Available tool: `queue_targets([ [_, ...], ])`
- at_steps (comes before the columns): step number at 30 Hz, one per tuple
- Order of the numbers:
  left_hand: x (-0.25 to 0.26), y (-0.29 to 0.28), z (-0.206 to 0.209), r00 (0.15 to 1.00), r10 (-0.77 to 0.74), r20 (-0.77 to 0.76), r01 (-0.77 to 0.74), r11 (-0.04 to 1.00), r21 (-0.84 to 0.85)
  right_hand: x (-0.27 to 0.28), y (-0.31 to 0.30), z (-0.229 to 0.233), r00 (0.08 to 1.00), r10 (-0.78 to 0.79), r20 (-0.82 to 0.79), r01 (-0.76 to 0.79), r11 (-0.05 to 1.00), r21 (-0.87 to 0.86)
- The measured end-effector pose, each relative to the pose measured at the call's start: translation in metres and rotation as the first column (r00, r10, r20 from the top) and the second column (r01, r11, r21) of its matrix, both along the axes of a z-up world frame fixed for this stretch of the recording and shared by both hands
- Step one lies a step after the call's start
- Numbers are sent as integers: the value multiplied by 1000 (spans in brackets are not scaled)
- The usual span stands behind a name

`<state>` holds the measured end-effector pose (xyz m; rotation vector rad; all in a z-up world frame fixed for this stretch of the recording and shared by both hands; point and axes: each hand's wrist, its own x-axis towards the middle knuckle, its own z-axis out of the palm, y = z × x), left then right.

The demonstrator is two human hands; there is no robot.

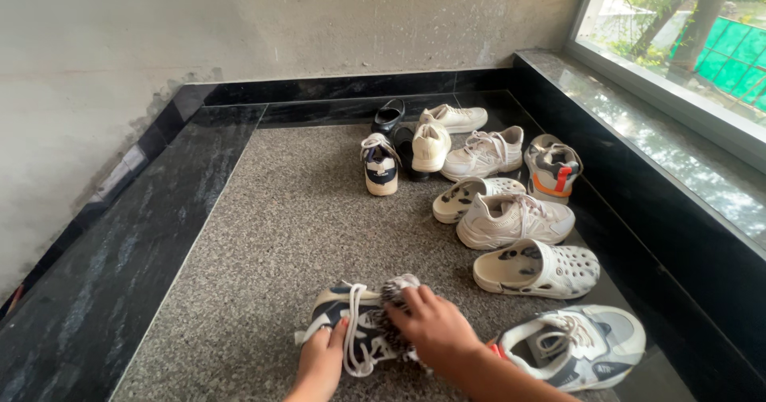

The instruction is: The person scrubs a navy and white sneaker with a patterned cloth, focusing on the upper, sides, and sole. After scrubbing, the person ties the laces and places the shoe back among other shoes on the floor.

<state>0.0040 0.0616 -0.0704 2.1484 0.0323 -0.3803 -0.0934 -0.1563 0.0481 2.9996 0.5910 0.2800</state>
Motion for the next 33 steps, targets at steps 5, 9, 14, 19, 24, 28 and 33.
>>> queue_targets([
  [5, 6, -14, 4, 989, -25, 149, 24, 1000, 8, -22, -36, 8, 993, -44, -113, 45, 999, 6],
  [9, 5, -16, -3, 975, -9, 220, -4, 998, 58, -17, -36, 4, 997, 10, -74, -9, 1000, 18],
  [14, 4, -23, 3, 996, -55, 74, 37, 976, 217, 8, -15, 9, 965, 190, 179, -180, 981, -73],
  [19, -14, -16, -1, 993, -44, 112, 26, 987, 157, 25, 15, 13, 967, 248, 64, -249, 968, 22],
  [24, -5, -14, 15, 957, -72, 281, 20, 983, 183, 20, 12, 19, 998, 65, -6, -63, 991, 117],
  [28, 12, -23, 37, 975, -169, 145, 139, 970, 200, -1, -23, 28, 963, -94, -253, 124, 987, 105],
  [33, 12, -32, 45, 939, -216, 267, 149, 957, 250, -37, -53, 24, 968, -156, -194, 161, 987, 10],
])
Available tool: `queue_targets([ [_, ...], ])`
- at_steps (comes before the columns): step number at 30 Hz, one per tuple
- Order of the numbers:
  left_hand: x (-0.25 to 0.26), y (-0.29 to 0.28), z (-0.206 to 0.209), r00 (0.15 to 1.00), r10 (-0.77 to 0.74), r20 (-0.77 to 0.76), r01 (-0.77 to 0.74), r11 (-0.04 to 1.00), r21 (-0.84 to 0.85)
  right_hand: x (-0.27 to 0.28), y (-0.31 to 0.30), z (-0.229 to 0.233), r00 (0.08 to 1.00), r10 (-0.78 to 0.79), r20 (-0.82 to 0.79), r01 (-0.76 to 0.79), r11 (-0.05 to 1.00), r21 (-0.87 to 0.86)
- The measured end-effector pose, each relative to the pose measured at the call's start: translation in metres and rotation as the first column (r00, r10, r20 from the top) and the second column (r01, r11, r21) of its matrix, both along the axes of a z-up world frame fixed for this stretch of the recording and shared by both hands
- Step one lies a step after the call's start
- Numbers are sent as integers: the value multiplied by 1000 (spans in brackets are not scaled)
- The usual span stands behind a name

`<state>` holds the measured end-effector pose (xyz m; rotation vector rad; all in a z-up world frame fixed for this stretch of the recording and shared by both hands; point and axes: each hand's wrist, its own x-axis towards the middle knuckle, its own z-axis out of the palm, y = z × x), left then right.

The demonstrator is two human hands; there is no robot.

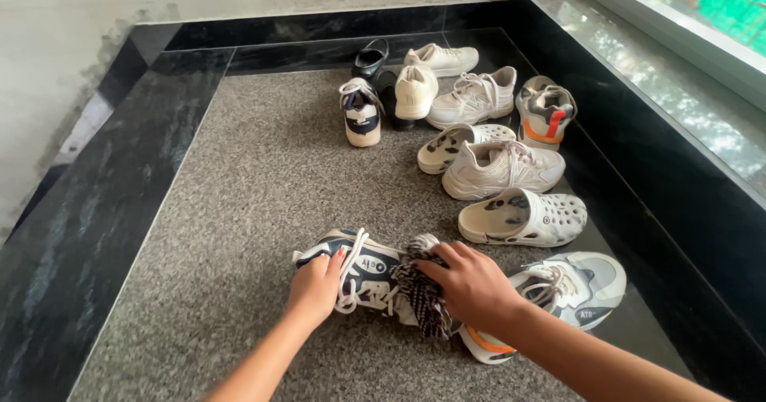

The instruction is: The person scrubs a navy and white sneaker with a patterned cloth, focusing on the upper, sides, and sole. After scrubbing, the person ties the laces and places the shoe back among other shoes on the floor.

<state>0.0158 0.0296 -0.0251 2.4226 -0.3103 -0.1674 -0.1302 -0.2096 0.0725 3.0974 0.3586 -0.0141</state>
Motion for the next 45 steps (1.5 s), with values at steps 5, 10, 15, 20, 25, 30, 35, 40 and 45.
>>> queue_targets([
  [5, -7, -6, 0, 999, 44, -20, -44, 999, 32, 8, 20, -22, 989, 71, 130, -59, 994, -94],
  [10, -8, 9, 0, 999, 2, -40, -4, 998, -64, 44, 62, -26, 952, 179, 249, -179, 984, -22],
  [15, 4, 35, -6, 990, -119, -76, 116, 992, -46, 26, 68, -17, 904, 267, 334, -315, 944, 100],
  [20, 18, 41, -4, 986, -149, -79, 142, 986, -82, -13, 54, -19, 957, 212, 199, -254, 943, 214],
  [25, 10, 37, 5, 988, -110, -107, 94, 984, -150, -29, 51, -26, 956, 218, 197, -262, 936, 236],
  [30, -9, 28, 16, 995, -92, -41, 76, 957, -280, 6, 72, -15, 961, 189, 203, -234, 946, 225],
  [35, -11, 33, 36, 976, -204, -72, 186, 962, -201, 40, 80, -6, 982, 122, 144, -161, 939, 303],
  [40, -13, 42, 47, 936, -349, -34, 349, 916, 198, 18, 64, -14, 999, -13, 49, -12, 881, 472],
  [45, -16, 34, 47, 873, -368, 320, 335, 929, 156, -13, 54, -39, 996, 85, 20, -83, 847, 525],
])
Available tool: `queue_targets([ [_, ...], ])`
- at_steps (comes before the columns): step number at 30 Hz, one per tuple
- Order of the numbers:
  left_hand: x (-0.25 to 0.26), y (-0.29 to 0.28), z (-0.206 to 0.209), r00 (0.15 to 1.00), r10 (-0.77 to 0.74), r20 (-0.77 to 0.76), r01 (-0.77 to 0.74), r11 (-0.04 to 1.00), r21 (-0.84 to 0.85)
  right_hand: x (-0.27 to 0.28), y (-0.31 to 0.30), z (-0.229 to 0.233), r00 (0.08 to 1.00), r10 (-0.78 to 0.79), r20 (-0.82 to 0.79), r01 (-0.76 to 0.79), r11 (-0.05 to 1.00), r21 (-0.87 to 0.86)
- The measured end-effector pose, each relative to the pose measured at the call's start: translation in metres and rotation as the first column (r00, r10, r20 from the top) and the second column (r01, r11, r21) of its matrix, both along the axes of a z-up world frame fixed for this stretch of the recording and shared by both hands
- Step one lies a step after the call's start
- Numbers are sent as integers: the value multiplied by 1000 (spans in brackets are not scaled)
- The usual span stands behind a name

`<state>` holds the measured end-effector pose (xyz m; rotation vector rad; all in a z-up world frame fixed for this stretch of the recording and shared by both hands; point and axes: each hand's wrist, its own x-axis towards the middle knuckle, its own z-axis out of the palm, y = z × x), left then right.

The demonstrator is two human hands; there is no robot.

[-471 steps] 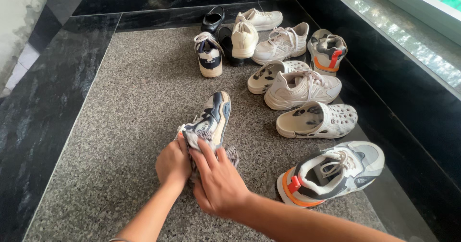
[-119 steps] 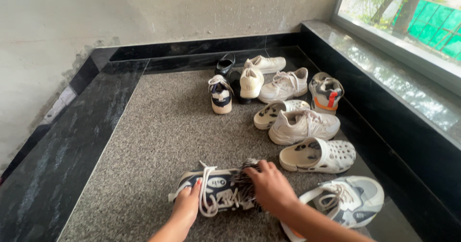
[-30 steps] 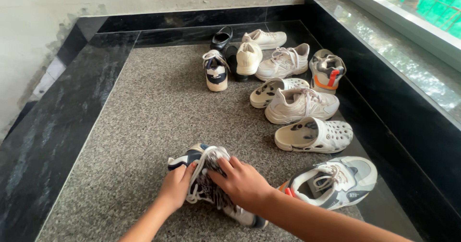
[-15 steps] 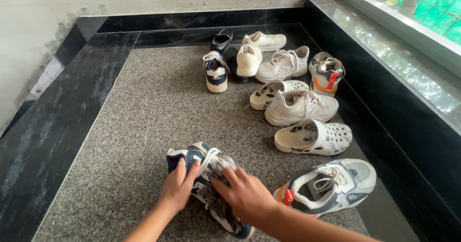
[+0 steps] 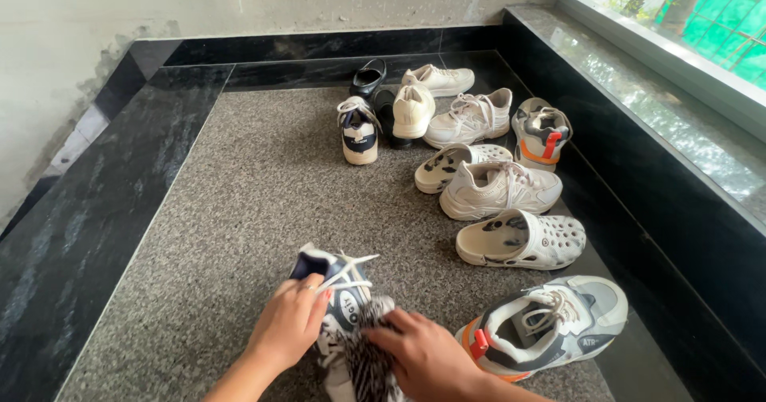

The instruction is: The person scrubs a navy and white sneaker with a patterned cloth, focusing on the upper, sides, and sole. After scrubbing, the person ties the laces and places the shoe back among other shoes on the floor.

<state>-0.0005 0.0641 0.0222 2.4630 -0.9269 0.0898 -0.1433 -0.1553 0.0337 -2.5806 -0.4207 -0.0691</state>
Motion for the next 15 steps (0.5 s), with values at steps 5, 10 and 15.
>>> queue_targets([
  [5, -14, -31, 3, 968, 0, 253, -35, 991, 132, -12, -10, -22, 987, 90, -131, -96, 995, -38],
  [10, -25, -61, 14, 972, 48, 231, -161, 850, 502, -10, -18, 0, 978, -106, -181, 117, 992, 50],
  [15, -13, -72, 17, 985, 173, 4, -160, 906, 391, -4, -15, 46, 945, -273, -178, 293, 951, 97],
])
